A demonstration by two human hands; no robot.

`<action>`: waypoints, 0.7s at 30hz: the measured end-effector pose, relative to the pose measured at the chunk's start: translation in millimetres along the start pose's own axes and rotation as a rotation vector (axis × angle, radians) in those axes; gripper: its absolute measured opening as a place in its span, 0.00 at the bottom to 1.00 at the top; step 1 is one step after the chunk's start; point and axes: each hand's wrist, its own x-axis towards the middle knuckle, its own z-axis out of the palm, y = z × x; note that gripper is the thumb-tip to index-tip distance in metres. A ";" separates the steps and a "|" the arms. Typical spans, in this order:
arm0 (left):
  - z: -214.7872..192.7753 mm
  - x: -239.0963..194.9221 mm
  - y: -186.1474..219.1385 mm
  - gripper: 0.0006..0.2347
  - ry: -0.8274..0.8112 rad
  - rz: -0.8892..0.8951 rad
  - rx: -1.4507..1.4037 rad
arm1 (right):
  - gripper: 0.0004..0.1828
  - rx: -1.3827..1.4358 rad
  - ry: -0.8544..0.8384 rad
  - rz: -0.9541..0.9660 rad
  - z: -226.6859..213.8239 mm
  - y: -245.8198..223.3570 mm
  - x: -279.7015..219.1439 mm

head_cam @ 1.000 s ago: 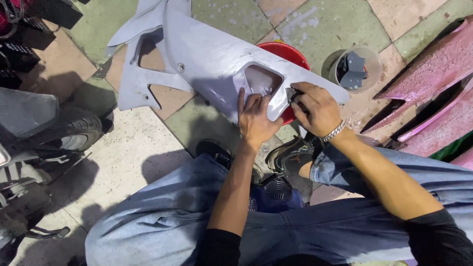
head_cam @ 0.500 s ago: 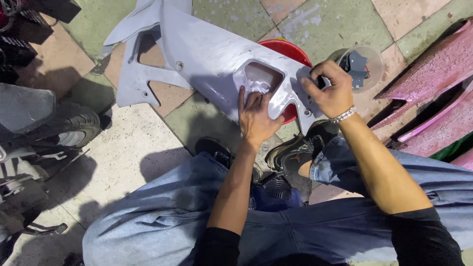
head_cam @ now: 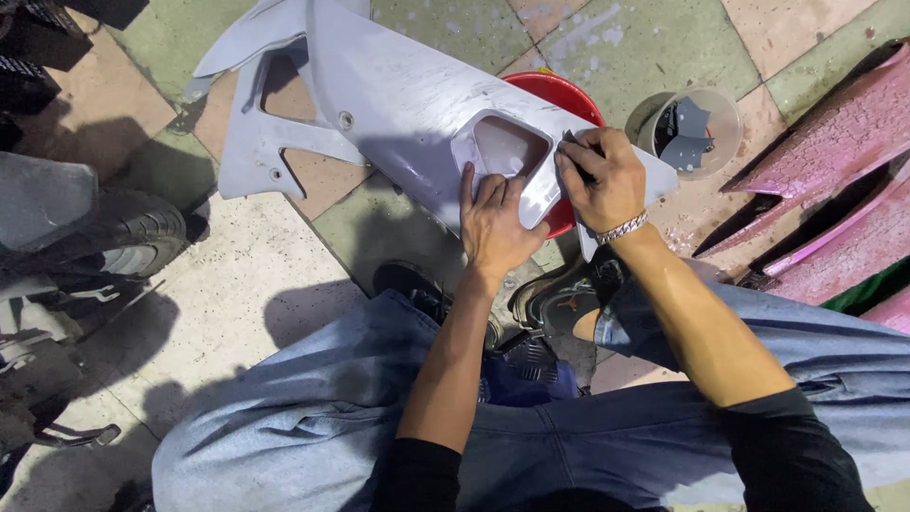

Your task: The person sands a white plastic motorcycle part using a sanding block, focusing on the edges and inner surfaces. They hold the part steady with one hand while sanding with the other, occasionally dipping the block into a red bucket of water.

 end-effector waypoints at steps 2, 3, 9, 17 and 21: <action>2.8 -2.1 -2.0 0.23 0.001 -0.001 -0.005 | 0.05 -0.039 -0.016 -0.007 -2.3 -3.6 -4.5; 4.1 -2.8 -3.1 0.23 0.000 0.002 -0.008 | 0.06 -0.077 -0.028 -0.012 -3.3 -5.4 -6.4; -1.4 -0.1 0.5 0.24 -0.025 -0.012 -0.007 | 0.08 -0.126 -0.010 -0.120 13.1 9.0 9.0; 6.2 -6.5 -0.5 0.24 -0.066 -0.062 -0.023 | 0.09 -0.090 -0.066 -0.196 6.1 6.7 13.4; 6.2 -5.4 0.6 0.24 -0.085 -0.093 -0.035 | 0.08 -0.099 -0.116 -0.216 -6.4 -4.1 14.2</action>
